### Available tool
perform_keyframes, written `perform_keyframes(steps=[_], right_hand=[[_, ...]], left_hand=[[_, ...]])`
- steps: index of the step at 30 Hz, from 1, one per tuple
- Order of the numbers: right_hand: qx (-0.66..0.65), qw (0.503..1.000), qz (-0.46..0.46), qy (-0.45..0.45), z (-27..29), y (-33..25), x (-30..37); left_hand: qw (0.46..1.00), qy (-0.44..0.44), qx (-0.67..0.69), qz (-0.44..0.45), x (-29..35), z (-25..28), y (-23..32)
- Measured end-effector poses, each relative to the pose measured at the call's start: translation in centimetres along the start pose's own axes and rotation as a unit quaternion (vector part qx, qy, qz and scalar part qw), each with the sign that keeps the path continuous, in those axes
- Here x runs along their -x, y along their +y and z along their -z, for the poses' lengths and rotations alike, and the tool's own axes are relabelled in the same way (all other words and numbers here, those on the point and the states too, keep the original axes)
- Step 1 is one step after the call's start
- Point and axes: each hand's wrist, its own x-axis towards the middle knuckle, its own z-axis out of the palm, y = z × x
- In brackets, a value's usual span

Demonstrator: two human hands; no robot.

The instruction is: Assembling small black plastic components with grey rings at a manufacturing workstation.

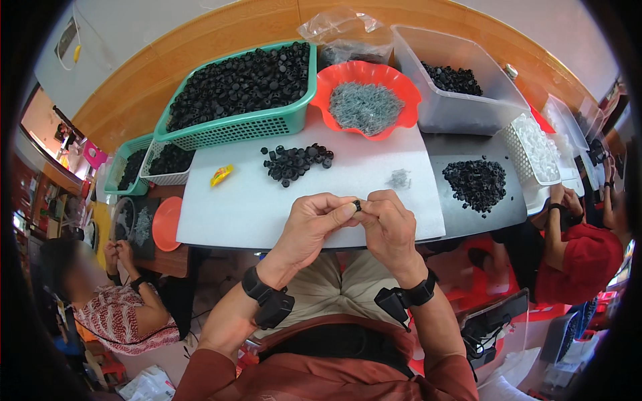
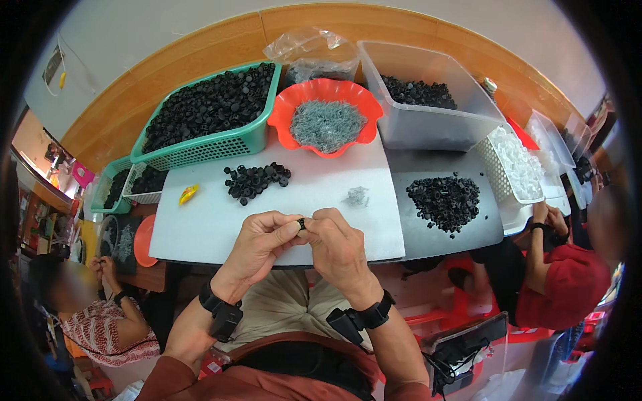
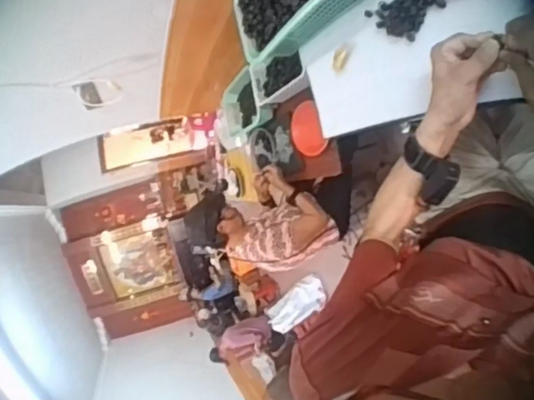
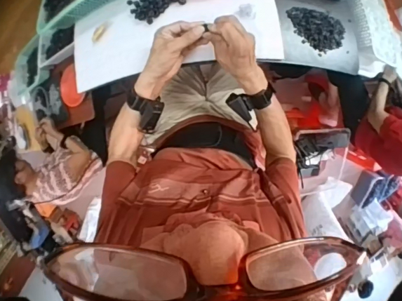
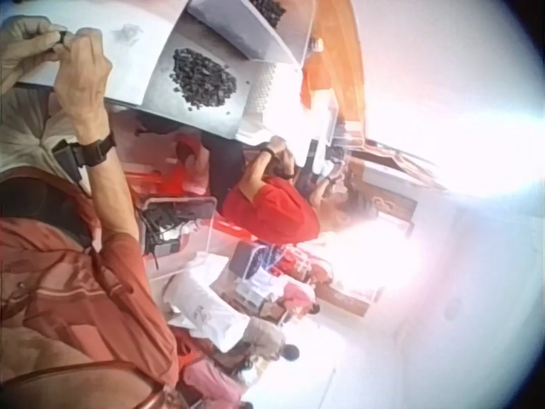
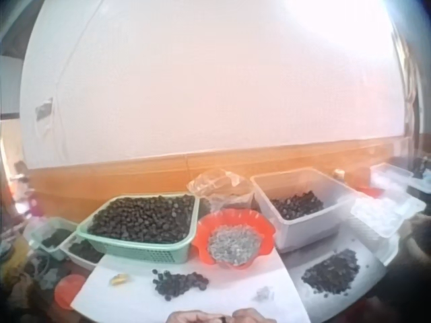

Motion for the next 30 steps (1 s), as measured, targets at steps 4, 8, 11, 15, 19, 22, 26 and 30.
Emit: perform_keyframes(steps=[4,8,11,15,19,22,26,30], right_hand=[[-0.006,1.0,0.011,-0.008,0.1,0.0,-0.8],[-0.051,0.997,-0.05,-0.037,0.2,-0.1,-0.9],[-0.049,0.996,-0.057,-0.054,0.4,-0.1,-0.8],[-0.036,0.995,-0.066,-0.06,0.4,-0.1,-0.8],[-0.036,0.995,-0.072,-0.065,0.3,-0.3,-0.8],[-0.023,0.995,-0.073,-0.064,0.3,-0.2,-0.7],[-0.011,0.996,-0.079,-0.05,0.2,-0.2,-0.4],[0.017,0.996,-0.077,-0.048,0.1,-0.4,-0.6]], left_hand=[[1.0,-0.007,0.013,-0.012,-0.2,0.5,-0.2],[0.999,-0.009,0.042,-0.018,-0.3,0.4,0.0],[0.999,-0.009,0.038,-0.017,-0.4,1.1,-0.3],[0.998,-0.028,0.058,-0.022,-0.5,0.8,-0.1],[0.998,-0.039,0.052,-0.023,-0.5,1.1,-0.1],[0.998,-0.042,0.052,-0.011,-0.5,1.0,0.1],[0.999,-0.033,0.043,-0.004,-0.5,0.7,0.1],[0.999,-0.028,0.023,-0.007,-0.5,0.6,0.2]])
